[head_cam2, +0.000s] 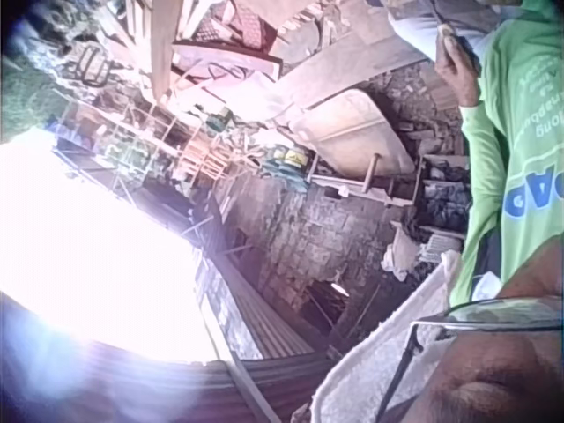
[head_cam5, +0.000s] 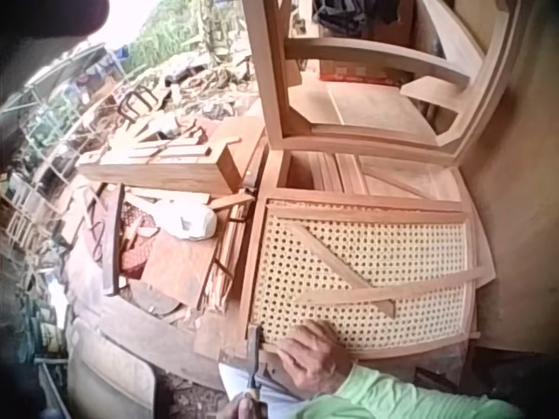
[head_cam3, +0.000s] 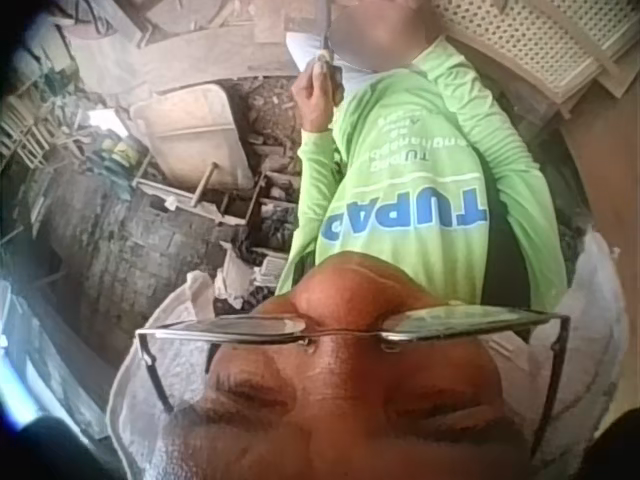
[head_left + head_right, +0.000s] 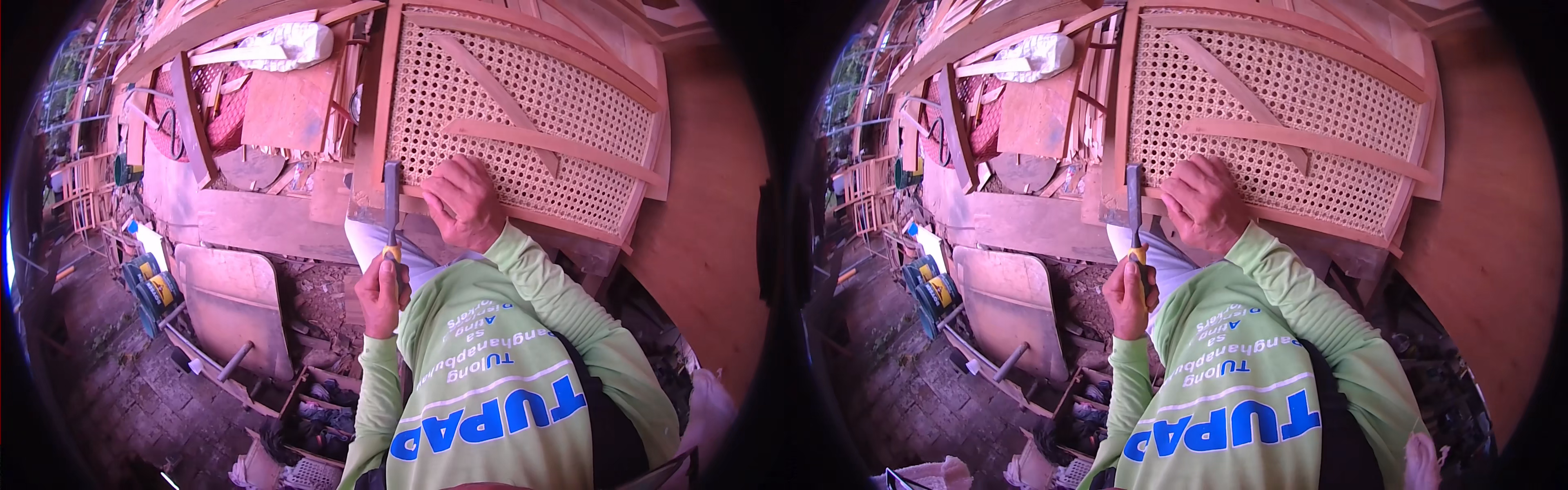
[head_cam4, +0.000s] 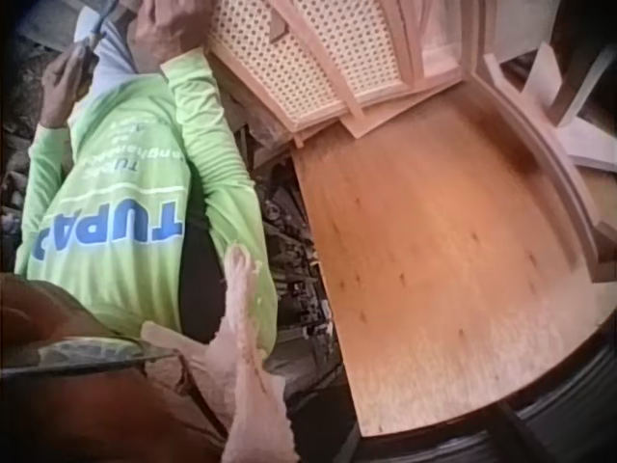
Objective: Trimming excess cane webbing and fitting it into a wooden chair frame.
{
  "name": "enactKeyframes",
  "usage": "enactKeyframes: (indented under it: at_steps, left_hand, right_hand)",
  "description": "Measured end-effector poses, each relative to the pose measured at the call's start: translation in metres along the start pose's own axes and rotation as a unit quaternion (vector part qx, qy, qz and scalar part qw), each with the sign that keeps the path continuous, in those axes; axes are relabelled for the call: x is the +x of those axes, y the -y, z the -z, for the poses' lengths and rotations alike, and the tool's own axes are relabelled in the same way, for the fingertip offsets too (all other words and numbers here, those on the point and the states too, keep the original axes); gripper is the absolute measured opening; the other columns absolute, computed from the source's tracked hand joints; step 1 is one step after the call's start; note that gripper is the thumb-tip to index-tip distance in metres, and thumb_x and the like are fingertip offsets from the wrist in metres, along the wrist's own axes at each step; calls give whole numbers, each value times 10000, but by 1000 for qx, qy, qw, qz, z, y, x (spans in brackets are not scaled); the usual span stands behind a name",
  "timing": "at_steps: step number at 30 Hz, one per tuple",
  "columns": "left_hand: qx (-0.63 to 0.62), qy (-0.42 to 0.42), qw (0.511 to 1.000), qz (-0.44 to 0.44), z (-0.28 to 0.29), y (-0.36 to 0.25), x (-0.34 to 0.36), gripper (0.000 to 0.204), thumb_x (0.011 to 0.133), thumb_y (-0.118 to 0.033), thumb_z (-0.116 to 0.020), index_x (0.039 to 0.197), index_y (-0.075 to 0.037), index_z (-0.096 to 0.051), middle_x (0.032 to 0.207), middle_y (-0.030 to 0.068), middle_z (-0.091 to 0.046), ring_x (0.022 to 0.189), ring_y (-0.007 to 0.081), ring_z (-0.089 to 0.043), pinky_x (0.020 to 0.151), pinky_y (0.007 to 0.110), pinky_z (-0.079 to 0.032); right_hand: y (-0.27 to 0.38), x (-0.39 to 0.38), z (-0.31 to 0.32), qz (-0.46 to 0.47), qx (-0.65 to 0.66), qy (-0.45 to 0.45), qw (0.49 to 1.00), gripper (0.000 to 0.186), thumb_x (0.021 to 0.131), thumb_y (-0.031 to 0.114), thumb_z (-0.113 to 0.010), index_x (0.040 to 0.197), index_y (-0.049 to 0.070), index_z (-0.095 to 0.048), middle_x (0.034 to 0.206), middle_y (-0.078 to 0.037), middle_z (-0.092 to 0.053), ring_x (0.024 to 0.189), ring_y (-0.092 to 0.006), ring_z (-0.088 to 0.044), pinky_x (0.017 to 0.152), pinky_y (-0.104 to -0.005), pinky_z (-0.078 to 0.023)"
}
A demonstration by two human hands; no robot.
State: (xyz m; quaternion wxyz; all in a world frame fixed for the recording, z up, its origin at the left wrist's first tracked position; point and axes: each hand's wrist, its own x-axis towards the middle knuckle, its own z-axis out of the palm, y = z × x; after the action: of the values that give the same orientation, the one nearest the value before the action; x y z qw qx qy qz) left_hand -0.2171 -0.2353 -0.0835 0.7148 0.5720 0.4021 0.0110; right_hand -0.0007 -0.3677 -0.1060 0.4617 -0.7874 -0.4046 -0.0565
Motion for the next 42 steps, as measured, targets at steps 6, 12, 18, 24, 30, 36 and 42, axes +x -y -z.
enactKeyframes:
  at_steps: [6, 12, 18, 24, 30, 36, 42]
  left_hand:
    - [-27, 33, 999, 4, 11, 3, 17, 384, 1204, -304, -535, 1412, -23, -694, 855, 15, -635, 521, 46, -461, 458, 224, -327]
    - [-48, 34, 998, -33, -22, -30, 44, 346, 1206, -318, -538, 1252, -22, -711, 829, -1, -630, 496, 44, -460, 434, 226, -310]
    - [22, -8, 1000, -8, 0, -4, 1, 357, 1206, -330, -534, 1225, -23, -715, 800, -19, -618, 509, 33, -462, 450, 226, -328]
    - [1, -6, 1000, -9, -13, -6, 9, 351, 1207, -313, -523, 1220, -20, -716, 799, -15, -619, 498, 40, -461, 448, 226, -322]
    - [-14, 15, 1000, -15, -25, -23, 25, 366, 1214, -311, -513, 1240, -7, -713, 795, -9, -611, 493, 42, -453, 448, 235, -328]
    - [5, 15, 1000, -25, 5, -9, -14, 399, 1216, -324, -501, 1263, 0, -730, 787, -14, -612, 499, 44, -469, 461, 226, -339]
    - [15, -79, 997, -18, 42, -7, -45, 411, 1208, -329, -515, 1270, 22, -721, 800, -13, -623, 517, 38, -477, 475, 217, -348]
  right_hand:
    - [2, 0, 1, -9, -11, 16, 1000, 144, 875, 34, -772, 1006, 54, -717, 965, -100, -629, 897, -321, -625, 845, -457, -498]
    - [3, 1, -4, -4, -2, 14, 1000, 133, 870, 16, -767, 988, 55, -720, 949, -97, -641, 894, -321, -636, 840, -459, -506]
    - [6, -2, 3, 2, 4, 15, 1000, 125, 873, 11, -755, 984, 53, -717, 952, -101, -642, 897, -317, -635, 845, -452, -508]
    - [-1, 1, 1, 2, 0, 9, 1000, 120, 882, 9, -752, 991, 45, -717, 947, -100, -646, 882, -316, -634, 835, -449, -505]
    - [2, 3, 2, 14, -9, 11, 1000, 132, 875, 2, -762, 993, 43, -718, 939, -105, -643, 873, -320, -634, 818, -445, -507]
    - [-2, 5, -1, 14, 4, 7, 1000, 133, 886, -5, -755, 1006, 38, -718, 942, -109, -645, 886, -323, -651, 822, -447, -516]
    - [8, 33, -4, -60, -22, -24, 998, 216, 881, -2, -798, 1070, 5, -694, 1003, -120, -637, 827, -335, -681, 718, -441, -564]
